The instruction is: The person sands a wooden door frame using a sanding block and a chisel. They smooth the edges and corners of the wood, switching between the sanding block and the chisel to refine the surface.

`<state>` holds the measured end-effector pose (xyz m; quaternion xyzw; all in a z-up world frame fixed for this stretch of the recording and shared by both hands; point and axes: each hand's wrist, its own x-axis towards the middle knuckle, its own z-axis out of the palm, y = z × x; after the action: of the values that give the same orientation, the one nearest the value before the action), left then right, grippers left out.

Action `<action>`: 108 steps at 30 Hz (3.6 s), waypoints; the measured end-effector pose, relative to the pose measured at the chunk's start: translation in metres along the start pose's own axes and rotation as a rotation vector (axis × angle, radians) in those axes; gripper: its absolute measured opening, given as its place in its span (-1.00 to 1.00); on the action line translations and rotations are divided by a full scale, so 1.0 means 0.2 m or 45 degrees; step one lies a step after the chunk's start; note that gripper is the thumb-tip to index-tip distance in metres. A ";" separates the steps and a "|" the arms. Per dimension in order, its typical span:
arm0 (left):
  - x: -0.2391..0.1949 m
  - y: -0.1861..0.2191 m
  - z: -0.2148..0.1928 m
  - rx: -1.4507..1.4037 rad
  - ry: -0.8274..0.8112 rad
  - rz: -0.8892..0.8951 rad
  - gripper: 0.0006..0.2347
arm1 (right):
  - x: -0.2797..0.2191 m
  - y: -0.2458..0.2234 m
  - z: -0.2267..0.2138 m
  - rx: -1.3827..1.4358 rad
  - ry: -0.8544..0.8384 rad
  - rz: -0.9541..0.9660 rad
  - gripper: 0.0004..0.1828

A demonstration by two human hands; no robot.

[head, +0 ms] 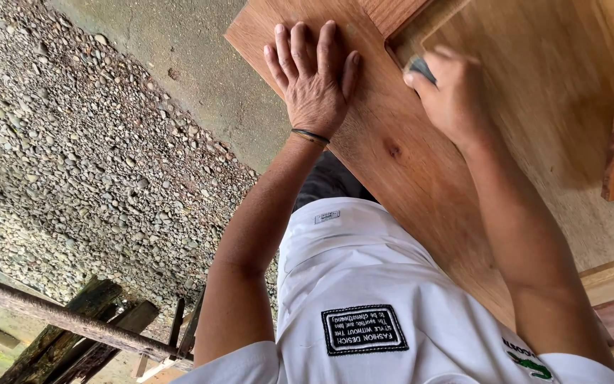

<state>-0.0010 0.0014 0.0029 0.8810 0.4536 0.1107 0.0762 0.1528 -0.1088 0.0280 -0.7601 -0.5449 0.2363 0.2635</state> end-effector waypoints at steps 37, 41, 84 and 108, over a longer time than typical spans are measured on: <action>0.01 0.06 -0.03 0.012 -0.028 0.001 -0.61 | -1.07 0.19 -0.24 0.295 -0.038 0.758 -0.95; 0.00 0.05 -0.02 -0.007 -0.003 0.001 -0.62 | -0.71 0.14 -0.14 0.277 -0.013 0.480 -0.78; -0.02 0.17 -0.07 -0.111 0.038 0.104 -0.70 | -1.62 0.44 -0.37 0.416 -0.246 0.898 -0.75; -0.01 0.12 -0.07 0.045 -0.002 0.062 -0.68 | -1.38 0.37 -0.34 0.385 -0.277 0.899 -0.61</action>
<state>0.0134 -0.0134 0.0210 0.8931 0.4338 0.1038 0.0583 0.1673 -0.4019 0.0512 -0.8240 -0.2339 0.4689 0.2157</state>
